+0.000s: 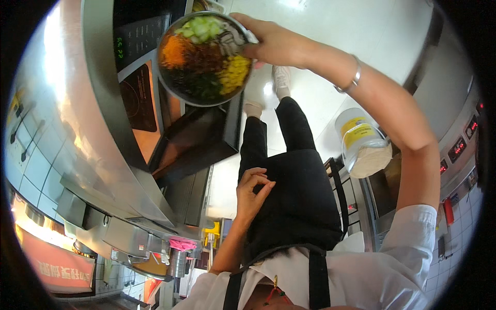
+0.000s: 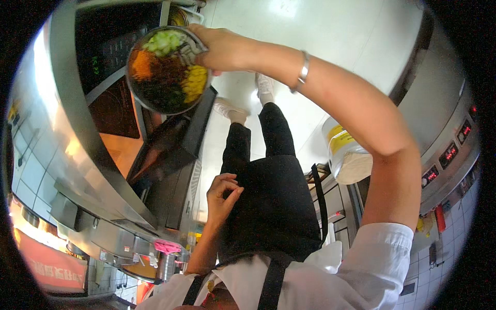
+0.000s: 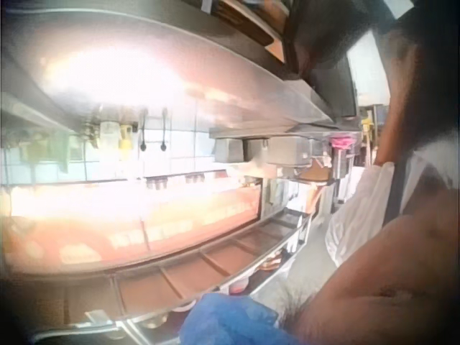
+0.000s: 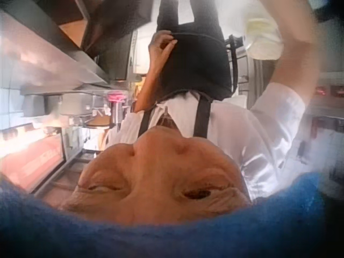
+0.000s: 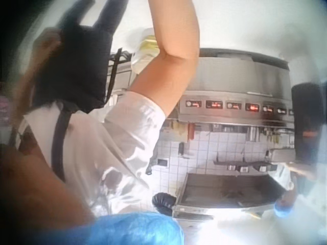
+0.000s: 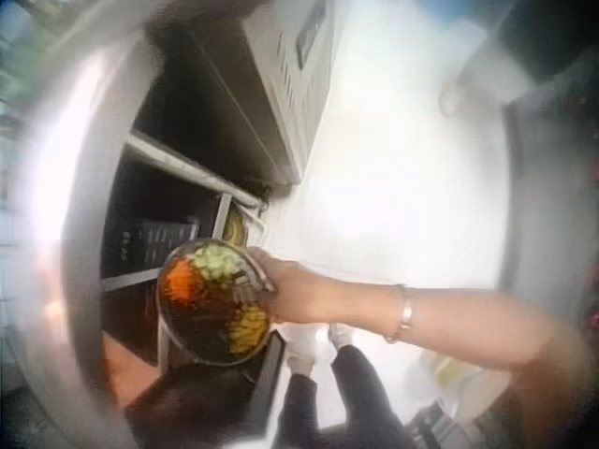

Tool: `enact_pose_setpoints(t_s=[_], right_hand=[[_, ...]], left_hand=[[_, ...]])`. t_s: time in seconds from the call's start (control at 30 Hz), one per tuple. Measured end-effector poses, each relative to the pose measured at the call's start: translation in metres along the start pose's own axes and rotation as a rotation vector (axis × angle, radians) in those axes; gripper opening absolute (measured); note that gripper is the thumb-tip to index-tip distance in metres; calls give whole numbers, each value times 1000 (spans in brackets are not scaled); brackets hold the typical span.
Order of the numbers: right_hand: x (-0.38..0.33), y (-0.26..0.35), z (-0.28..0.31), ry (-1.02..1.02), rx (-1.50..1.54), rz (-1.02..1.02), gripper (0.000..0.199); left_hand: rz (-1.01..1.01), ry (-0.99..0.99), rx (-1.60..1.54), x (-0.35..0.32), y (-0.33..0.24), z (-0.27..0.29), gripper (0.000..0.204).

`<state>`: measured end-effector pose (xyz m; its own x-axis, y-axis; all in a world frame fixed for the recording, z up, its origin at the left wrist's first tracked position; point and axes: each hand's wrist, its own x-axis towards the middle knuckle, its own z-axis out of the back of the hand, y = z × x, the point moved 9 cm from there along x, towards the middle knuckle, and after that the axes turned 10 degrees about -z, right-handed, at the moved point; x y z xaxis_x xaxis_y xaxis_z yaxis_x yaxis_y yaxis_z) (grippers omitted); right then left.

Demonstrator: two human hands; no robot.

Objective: The person retrieves prepared food bowls from a microwave and then gathers ingredients including mushrooms and leafy greens from a refrigerator and prep station.

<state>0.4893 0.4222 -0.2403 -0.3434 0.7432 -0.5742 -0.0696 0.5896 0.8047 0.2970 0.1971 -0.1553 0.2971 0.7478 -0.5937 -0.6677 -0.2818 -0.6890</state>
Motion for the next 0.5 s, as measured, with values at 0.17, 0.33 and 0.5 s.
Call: enact_pose_setpoints(t_s=[0.17,0.33,0.5], right_hand=[[42,32,-54,109,-205,82,65],[102,39,-144,77,-265,226,51],[159,57,-229,61,-32,348,55]], left_hand=[[205,-60,132,-28,66,26,25],[210,-129,104,-40,100,39,29],[309,65,281,-40,85,35,30]])
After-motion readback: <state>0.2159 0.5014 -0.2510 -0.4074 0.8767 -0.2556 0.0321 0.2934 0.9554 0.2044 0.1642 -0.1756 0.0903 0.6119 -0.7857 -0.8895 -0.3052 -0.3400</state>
